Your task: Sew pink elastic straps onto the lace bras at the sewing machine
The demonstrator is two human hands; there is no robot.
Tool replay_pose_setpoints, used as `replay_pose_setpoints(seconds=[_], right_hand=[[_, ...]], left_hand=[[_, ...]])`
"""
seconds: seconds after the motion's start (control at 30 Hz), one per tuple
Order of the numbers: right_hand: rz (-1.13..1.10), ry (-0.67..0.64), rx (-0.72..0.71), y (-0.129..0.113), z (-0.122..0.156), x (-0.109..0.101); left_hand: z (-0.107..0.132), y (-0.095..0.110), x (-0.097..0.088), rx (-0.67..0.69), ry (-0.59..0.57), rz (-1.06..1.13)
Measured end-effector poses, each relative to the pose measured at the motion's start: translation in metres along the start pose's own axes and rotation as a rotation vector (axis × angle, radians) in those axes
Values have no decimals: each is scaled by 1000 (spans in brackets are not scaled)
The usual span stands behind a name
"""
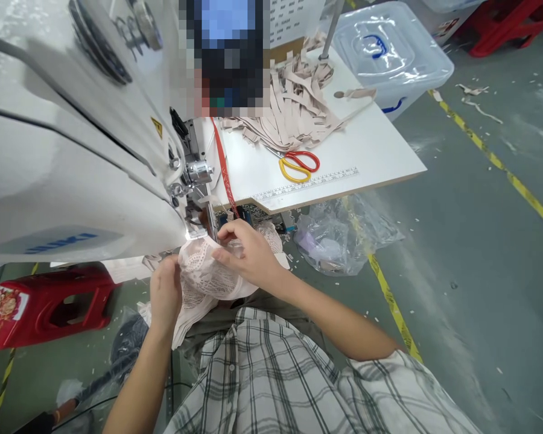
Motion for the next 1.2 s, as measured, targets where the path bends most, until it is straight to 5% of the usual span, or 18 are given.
replay_pose_setpoints(seconds=[0.43,0.63,0.9,1.07,1.2], right_hand=[[-178,32,81,2,0,15],[-339,-9,169,1,-4,14],[-412,-168,301,-6,38,2],[-294,-276,333,-6,53,17],[150,-526,100,8,62,32]], left_hand=[[7,23,-5,123,-23,-116],[10,22,-2,92,-162,-69],[28,1,21,-84,-523,137],[34,15,46,-169,-602,336],[35,43,13,-158,-456,505]])
Point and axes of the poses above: each hand's wrist, its own z-axis away from the middle knuckle, its own x-axis out of the palm, y = z × x, the point moved 4 cm from there along -z, towards the middle knuckle, and after that the axes turned 11 degrees about -y, right-handed, at the moved point
